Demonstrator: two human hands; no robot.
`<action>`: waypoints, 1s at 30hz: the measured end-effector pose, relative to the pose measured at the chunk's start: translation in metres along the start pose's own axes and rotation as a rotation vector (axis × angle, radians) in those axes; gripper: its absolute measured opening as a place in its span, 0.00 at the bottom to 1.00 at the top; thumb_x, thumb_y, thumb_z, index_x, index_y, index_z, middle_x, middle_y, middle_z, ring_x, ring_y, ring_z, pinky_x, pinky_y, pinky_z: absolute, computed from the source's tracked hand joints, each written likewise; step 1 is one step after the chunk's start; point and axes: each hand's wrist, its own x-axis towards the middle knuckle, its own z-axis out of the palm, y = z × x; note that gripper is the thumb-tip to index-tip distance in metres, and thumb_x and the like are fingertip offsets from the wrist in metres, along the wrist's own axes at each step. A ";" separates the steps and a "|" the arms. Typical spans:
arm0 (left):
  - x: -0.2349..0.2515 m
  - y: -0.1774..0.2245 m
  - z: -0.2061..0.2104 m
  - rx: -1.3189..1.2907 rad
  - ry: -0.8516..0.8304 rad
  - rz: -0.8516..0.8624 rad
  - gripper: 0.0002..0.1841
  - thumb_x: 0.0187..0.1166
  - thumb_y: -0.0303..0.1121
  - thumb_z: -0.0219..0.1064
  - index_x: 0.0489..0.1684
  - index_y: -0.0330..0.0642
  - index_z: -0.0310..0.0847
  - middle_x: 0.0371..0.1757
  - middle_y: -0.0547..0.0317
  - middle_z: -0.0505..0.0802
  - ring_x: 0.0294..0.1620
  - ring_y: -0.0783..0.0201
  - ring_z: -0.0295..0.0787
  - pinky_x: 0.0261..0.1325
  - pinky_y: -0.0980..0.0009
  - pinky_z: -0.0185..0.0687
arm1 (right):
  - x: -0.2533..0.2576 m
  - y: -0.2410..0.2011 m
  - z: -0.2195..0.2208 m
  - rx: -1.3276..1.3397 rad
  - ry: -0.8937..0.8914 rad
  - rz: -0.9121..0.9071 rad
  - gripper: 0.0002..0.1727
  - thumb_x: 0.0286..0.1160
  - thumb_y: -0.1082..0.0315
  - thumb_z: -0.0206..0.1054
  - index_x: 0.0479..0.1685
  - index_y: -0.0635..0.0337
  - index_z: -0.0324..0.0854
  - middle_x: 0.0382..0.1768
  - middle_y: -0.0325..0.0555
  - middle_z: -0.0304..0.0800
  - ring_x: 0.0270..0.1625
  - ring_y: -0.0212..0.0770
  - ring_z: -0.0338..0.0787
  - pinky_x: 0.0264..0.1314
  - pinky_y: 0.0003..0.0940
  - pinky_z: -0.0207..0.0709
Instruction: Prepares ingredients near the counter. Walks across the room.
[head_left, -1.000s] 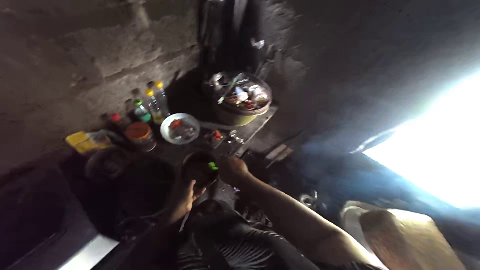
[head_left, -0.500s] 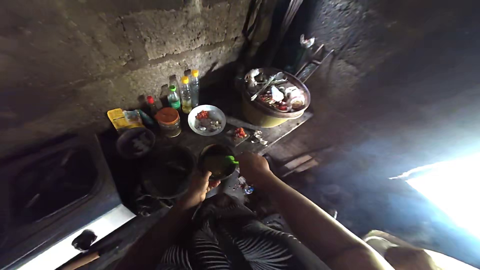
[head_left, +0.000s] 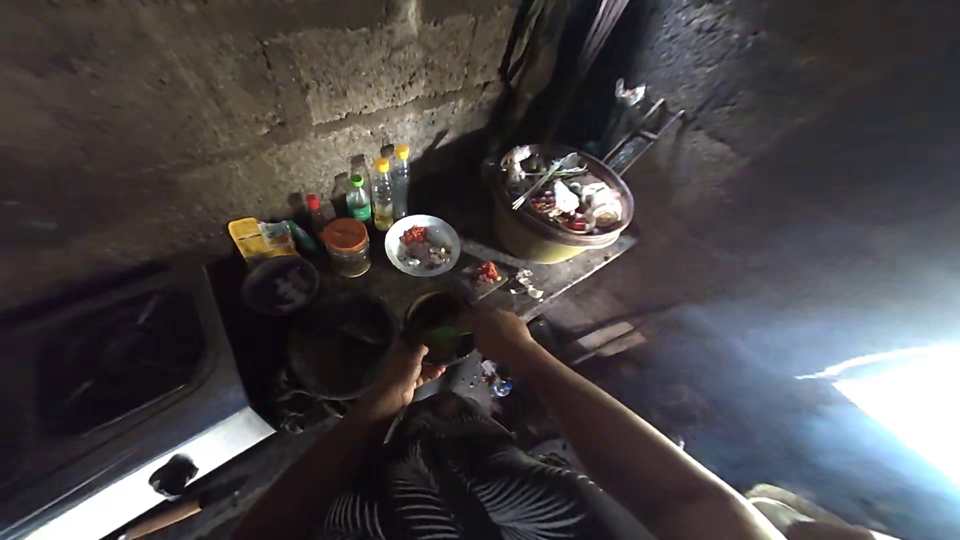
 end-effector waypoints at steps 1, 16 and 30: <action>0.000 0.000 0.000 0.009 0.002 -0.005 0.33 0.89 0.28 0.56 0.92 0.56 0.45 0.57 0.37 0.86 0.37 0.49 0.94 0.38 0.58 0.95 | -0.003 -0.001 -0.004 -0.018 0.025 0.009 0.25 0.81 0.75 0.57 0.69 0.39 0.85 0.74 0.56 0.82 0.70 0.65 0.85 0.65 0.69 0.78; 0.002 0.000 0.001 0.020 0.034 -0.006 0.35 0.89 0.28 0.56 0.93 0.58 0.42 0.63 0.35 0.83 0.40 0.47 0.95 0.39 0.57 0.95 | -0.008 -0.004 -0.008 -0.046 -0.103 0.150 0.20 0.79 0.70 0.61 0.68 0.55 0.82 0.70 0.62 0.83 0.69 0.66 0.85 0.60 0.71 0.80; 0.003 -0.003 0.002 -0.001 0.054 -0.005 0.34 0.90 0.29 0.55 0.93 0.57 0.41 0.65 0.37 0.82 0.41 0.48 0.94 0.40 0.57 0.95 | -0.008 -0.005 -0.007 -0.030 -0.079 0.158 0.22 0.80 0.72 0.58 0.72 0.53 0.80 0.73 0.61 0.81 0.70 0.66 0.84 0.61 0.70 0.80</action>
